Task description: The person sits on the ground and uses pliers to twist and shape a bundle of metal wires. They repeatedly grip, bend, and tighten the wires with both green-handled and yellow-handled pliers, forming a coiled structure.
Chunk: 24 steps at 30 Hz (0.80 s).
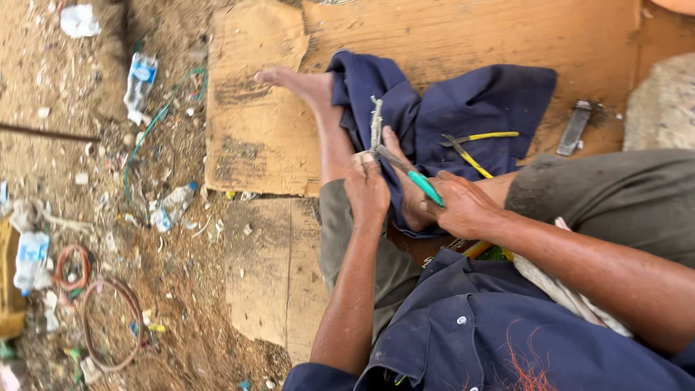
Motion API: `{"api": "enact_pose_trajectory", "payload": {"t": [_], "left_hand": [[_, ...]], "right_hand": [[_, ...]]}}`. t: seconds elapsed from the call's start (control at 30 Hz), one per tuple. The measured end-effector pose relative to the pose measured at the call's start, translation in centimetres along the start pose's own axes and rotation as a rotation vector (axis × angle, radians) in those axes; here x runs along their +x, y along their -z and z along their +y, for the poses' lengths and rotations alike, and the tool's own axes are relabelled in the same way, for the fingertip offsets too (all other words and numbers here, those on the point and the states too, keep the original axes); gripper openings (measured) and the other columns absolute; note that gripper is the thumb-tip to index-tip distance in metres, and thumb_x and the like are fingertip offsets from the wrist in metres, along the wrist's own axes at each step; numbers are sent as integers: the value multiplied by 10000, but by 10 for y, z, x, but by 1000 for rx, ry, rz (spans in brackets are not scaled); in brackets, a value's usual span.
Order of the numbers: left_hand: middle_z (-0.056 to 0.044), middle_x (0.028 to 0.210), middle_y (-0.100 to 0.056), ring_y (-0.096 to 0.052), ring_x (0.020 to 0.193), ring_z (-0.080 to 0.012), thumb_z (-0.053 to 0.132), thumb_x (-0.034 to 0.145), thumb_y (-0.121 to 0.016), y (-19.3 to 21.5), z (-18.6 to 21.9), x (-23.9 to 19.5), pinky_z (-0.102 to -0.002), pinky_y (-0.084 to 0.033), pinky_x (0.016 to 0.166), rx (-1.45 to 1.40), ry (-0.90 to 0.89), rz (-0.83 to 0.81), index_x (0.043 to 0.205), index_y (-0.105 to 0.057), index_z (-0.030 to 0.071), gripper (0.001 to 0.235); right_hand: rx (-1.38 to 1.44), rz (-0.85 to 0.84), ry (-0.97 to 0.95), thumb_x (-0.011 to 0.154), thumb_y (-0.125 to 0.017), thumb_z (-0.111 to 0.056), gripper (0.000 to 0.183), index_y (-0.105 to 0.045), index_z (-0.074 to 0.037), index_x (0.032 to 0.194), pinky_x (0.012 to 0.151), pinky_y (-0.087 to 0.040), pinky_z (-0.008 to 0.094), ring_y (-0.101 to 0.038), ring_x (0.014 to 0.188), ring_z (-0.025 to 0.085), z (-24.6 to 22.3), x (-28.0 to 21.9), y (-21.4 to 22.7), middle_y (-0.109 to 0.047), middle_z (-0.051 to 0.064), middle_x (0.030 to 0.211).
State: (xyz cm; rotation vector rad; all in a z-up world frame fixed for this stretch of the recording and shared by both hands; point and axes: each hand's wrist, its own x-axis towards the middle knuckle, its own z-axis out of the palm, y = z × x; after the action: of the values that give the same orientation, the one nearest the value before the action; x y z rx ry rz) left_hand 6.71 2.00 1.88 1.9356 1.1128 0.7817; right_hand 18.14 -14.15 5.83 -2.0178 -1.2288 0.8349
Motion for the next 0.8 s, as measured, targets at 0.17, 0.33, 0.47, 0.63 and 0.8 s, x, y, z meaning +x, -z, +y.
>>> {"api": "enact_pose_trajectory", "payload": {"t": [0.17,0.33,0.47,0.63,0.8], "left_hand": [[-97,756,-629,-629,708,-247,242,1084,-447,-4,0,-8,-389,-508,667,-140,26,20,951,-615,1,323],[-4,705,-507,-448,630,-88,270,1108,-442,-14,-7,-13,-303,-408,565,-474,142,30,908,-580,-6,368],[16,702,-480,-423,633,-65,285,1115,-429,-14,-13,-18,-276,-389,558,-483,78,30,913,-562,9,367],[7,725,-486,-427,657,-82,302,1129,-446,-3,-17,-22,-290,-389,581,-505,104,-36,937,-581,2,381],[-107,916,-704,-675,853,-260,298,1123,-457,16,-4,-32,-400,-519,748,-72,-98,124,1093,-650,45,320]], "right_hand": [[-37,-34,4,870,-691,-214,238,-624,14,867,803,-456,527,-621,869,430,-7,-1,-1,-607,208,917],[8,-51,35,863,-692,-198,234,-624,26,855,790,-463,512,-628,840,413,-9,-4,-1,-608,201,899],[37,-59,87,849,-698,-187,233,-616,31,849,786,-467,501,-629,826,401,-6,-4,0,-611,196,874],[43,-97,108,843,-711,-197,258,-612,39,875,772,-475,484,-632,806,385,1,-1,-2,-610,190,865],[117,-135,148,860,-716,-230,270,-645,30,854,783,-506,440,-667,812,313,11,0,-8,-652,164,870]]}}
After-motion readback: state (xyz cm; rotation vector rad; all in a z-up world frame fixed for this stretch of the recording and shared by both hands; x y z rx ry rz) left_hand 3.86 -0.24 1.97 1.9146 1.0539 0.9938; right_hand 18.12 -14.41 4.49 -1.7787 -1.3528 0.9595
